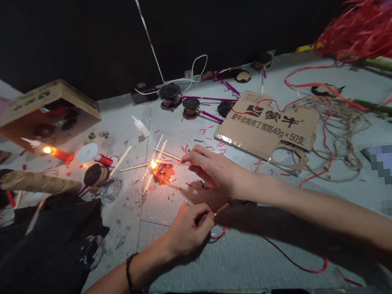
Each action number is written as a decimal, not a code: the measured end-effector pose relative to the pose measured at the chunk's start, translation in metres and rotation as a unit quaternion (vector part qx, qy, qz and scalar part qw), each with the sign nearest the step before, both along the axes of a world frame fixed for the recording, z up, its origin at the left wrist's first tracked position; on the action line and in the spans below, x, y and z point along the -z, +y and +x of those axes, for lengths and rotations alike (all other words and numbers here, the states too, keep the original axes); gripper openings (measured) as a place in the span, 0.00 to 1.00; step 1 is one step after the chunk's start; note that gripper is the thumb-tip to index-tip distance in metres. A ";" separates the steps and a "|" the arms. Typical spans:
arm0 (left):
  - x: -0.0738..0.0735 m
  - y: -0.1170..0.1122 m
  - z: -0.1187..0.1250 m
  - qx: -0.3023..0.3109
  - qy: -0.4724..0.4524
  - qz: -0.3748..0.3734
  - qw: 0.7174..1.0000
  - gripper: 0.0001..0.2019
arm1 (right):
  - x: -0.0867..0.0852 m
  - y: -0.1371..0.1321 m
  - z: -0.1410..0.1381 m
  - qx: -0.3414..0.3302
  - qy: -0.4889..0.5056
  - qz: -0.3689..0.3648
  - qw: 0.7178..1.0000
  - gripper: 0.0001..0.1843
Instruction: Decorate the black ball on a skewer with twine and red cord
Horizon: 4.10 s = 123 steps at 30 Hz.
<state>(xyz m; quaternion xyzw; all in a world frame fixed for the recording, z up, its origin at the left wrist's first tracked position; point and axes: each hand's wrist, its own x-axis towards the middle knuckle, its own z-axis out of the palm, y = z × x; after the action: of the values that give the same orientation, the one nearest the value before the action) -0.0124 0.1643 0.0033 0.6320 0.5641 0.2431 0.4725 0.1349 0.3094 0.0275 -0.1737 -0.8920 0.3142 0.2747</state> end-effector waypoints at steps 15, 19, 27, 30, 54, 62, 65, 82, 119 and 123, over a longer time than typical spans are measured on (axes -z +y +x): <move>-0.001 0.001 0.001 -0.001 -0.012 0.009 1.000 0.15 | 0.000 0.000 -0.001 0.000 0.006 0.000 1.000 0.20; -0.001 0.001 0.000 -0.002 -0.015 0.003 1.000 0.15 | 0.000 0.000 0.000 -0.011 0.013 -0.001 1.000 0.19; -0.001 0.002 0.000 0.001 0.001 0.016 1.000 0.16 | -0.006 -0.001 0.000 -0.006 0.005 0.002 1.000 0.17; -0.001 0.002 0.001 0.003 0.001 0.018 1.000 0.16 | -0.007 -0.001 0.000 -0.004 0.004 0.001 1.000 0.16; -0.002 -0.001 0.006 -0.004 -0.003 0.013 1.000 0.17 | -0.030 0.008 0.020 0.098 -0.025 -0.171 0.980 0.17; 0.001 -0.005 0.007 -0.004 0.003 0.040 0.999 0.15 | -0.023 0.009 0.015 0.090 -0.015 -0.184 0.979 0.18; 0.001 -0.005 0.007 -0.001 0.015 0.043 0.999 0.15 | -0.023 0.009 0.014 0.089 -0.016 -0.184 0.979 0.18; 0.003 -0.005 0.006 0.003 0.023 0.057 0.998 0.16 | -0.026 0.008 0.010 0.083 -0.045 -0.159 0.983 0.16; 0.005 -0.005 0.005 0.005 0.032 0.045 0.998 0.15 | -0.009 -0.001 0.005 0.047 -0.091 -0.074 0.992 0.13; 0.003 -0.004 0.006 0.005 0.023 0.038 0.999 0.15 | -0.005 0.000 0.006 0.046 -0.115 -0.064 0.990 0.13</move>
<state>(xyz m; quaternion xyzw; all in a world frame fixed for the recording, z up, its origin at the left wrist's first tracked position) -0.0067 0.1599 0.0006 0.6575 0.5620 0.2473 0.4367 0.1412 0.3099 0.0327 -0.2662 -0.8870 0.3354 0.1728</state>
